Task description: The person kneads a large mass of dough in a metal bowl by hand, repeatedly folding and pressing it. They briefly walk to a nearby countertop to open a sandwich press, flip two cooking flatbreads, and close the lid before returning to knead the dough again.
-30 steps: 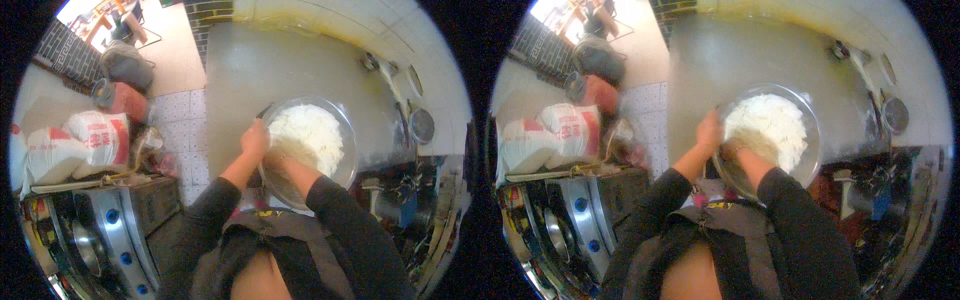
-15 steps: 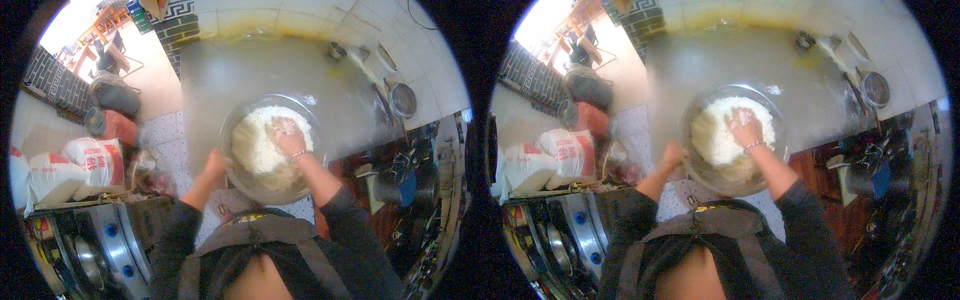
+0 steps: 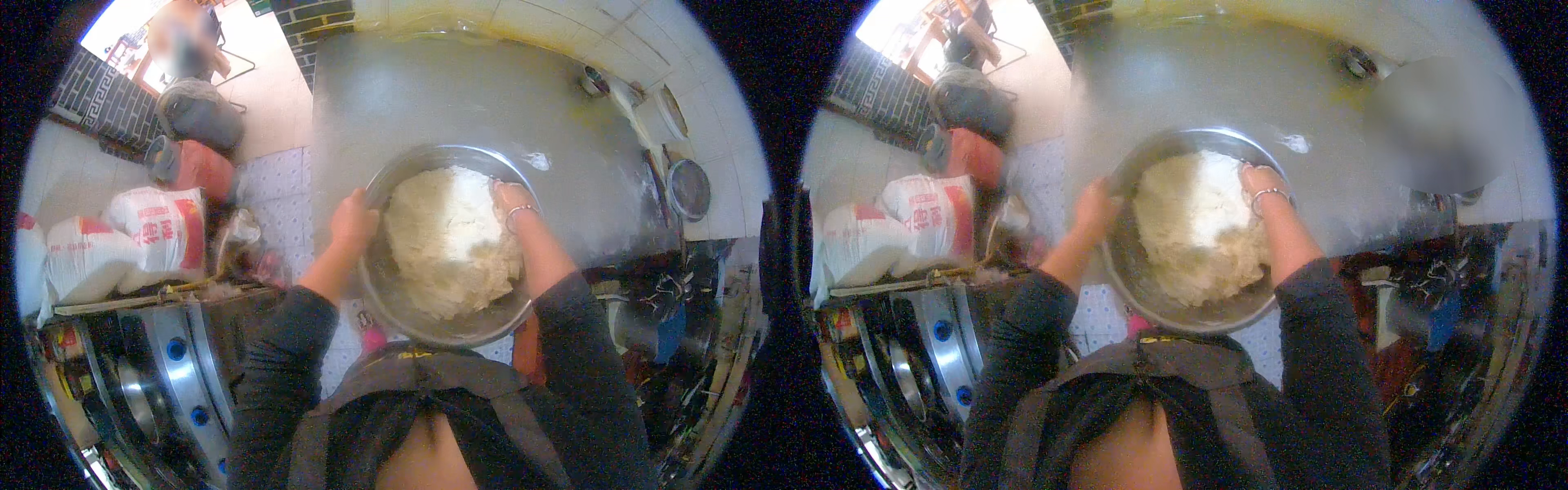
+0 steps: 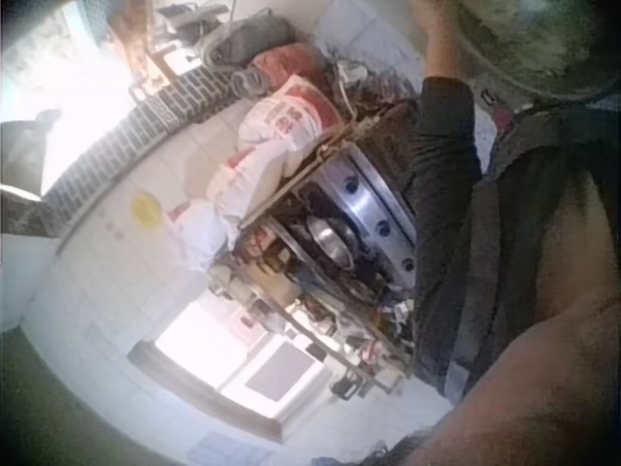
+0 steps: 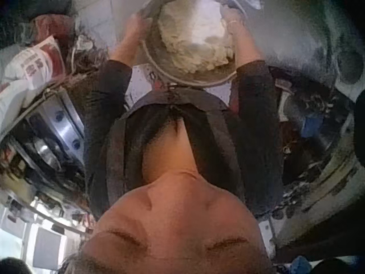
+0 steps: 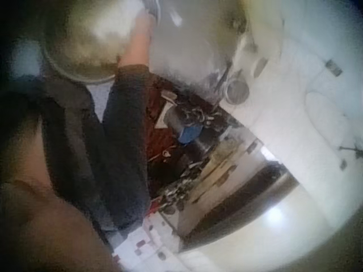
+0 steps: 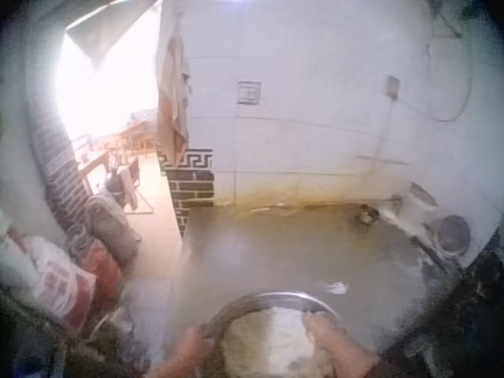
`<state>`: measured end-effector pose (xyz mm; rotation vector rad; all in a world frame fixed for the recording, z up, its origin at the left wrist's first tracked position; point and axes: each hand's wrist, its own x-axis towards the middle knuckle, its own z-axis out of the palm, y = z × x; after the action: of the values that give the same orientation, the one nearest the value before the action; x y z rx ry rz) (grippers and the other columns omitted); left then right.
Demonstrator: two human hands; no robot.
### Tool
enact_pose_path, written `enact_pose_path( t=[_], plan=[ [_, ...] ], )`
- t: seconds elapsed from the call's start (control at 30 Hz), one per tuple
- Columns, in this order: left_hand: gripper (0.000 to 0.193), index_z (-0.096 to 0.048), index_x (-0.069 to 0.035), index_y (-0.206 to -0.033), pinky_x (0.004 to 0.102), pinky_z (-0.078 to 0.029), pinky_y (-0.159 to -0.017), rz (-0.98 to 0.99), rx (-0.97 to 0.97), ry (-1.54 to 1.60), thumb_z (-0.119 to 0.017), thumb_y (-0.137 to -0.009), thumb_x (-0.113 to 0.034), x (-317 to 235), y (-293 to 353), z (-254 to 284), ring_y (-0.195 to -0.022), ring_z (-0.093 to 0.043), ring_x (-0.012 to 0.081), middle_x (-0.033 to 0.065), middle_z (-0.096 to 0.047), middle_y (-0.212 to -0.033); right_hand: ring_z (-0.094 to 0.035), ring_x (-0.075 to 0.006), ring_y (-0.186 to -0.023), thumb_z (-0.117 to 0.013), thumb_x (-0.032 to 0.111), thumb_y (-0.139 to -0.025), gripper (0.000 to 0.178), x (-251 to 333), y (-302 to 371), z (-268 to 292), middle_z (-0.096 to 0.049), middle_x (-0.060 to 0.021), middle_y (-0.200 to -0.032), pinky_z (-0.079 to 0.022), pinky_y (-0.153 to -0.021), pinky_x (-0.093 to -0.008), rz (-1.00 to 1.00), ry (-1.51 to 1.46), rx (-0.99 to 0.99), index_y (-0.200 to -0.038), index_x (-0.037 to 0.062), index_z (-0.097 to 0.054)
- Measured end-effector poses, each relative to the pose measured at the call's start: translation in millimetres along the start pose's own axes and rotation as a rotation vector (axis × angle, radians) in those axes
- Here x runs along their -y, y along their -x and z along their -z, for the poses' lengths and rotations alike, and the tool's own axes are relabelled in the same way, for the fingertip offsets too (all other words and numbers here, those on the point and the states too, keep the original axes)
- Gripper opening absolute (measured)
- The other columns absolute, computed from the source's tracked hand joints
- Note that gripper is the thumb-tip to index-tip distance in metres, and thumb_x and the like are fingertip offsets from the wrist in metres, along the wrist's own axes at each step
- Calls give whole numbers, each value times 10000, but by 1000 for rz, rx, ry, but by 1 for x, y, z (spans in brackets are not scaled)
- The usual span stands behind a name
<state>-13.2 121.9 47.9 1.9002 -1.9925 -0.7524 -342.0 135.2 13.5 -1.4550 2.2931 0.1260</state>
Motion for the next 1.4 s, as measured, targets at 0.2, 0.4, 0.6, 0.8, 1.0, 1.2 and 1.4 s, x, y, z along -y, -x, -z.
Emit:
enact_pose_path(
  t=[0.2, 0.4, 0.6, 0.8, 1.0, 1.2, 1.4],
  plan=[
    [371, -542, -2, -1060, 436, -458, -787, 50, -9, 57, -536, -701, -96, 5, -1, -8, -901, -571, 389, 234, -596, -957, -575, -204, -779, -567, 267, -798, 291, 7, 31, 30, -624, -131, -918, -454, -692, -330, -66, -816, 227, -951, 24, -612],
    [300, -559, 22, -975, 440, -462, -766, 35, -6, 172, -526, -691, -67, 15, -12, -16, -883, -570, 402, 259, -589, -916, -602, -221, -793, -729, 265, -602, 400, 61, 115, 18, -643, -101, -890, -475, -707, -335, 492, -342, 204, -935, 71, -620],
    [262, -556, 29, -936, 447, -471, -732, 29, 54, 184, -528, -691, -60, 12, -2, -8, -818, -584, 408, 254, -599, -841, -606, -280, -896, -611, 317, -696, 343, 95, 174, -92, -638, -135, -957, -479, -773, -378, 227, 45, 24, -931, 71, -650],
    [217, -555, 10, -904, 454, -469, -727, -20, -8, 197, -527, -698, -54, 19, 4, -14, -821, -583, 404, 243, -599, -831, -604, -312, -910, -484, 420, -795, 433, 95, 130, -118, -635, -162, -957, -478, -776, -403, 372, 417, 558, -991, 66, -637],
    [196, -555, -22, -905, 450, -461, -756, 45, 40, 152, -516, -714, -45, 9, 4, 1, -872, -573, 392, 212, -598, -889, -602, -307, -911, -492, 440, -787, 477, 121, 128, -97, -627, -164, -982, -467, -797, -378, 277, 384, 662, -972, 25, -633],
    [274, -490, -24, -1008, 456, -459, -751, -20, -32, 134, -542, -748, -92, 21, 33, -9, -916, -561, 387, 211, -581, -987, -575, -298, -951, -589, 258, -724, 308, 118, 183, -34, -613, -155, -995, -443, -830, -390, 336, -70, 358, -958, 65, -639],
    [300, -461, -15, -1035, 457, -448, -767, 102, -40, 186, -538, -753, -82, 32, 60, -19, -922, -554, 399, 236, -579, -971, -539, -325, -990, -555, 290, -784, 385, 79, 128, 37, -576, -206, -1052, -405, -880, -375, 353, -293, -391, -1083, 48, -574]
  ],
)
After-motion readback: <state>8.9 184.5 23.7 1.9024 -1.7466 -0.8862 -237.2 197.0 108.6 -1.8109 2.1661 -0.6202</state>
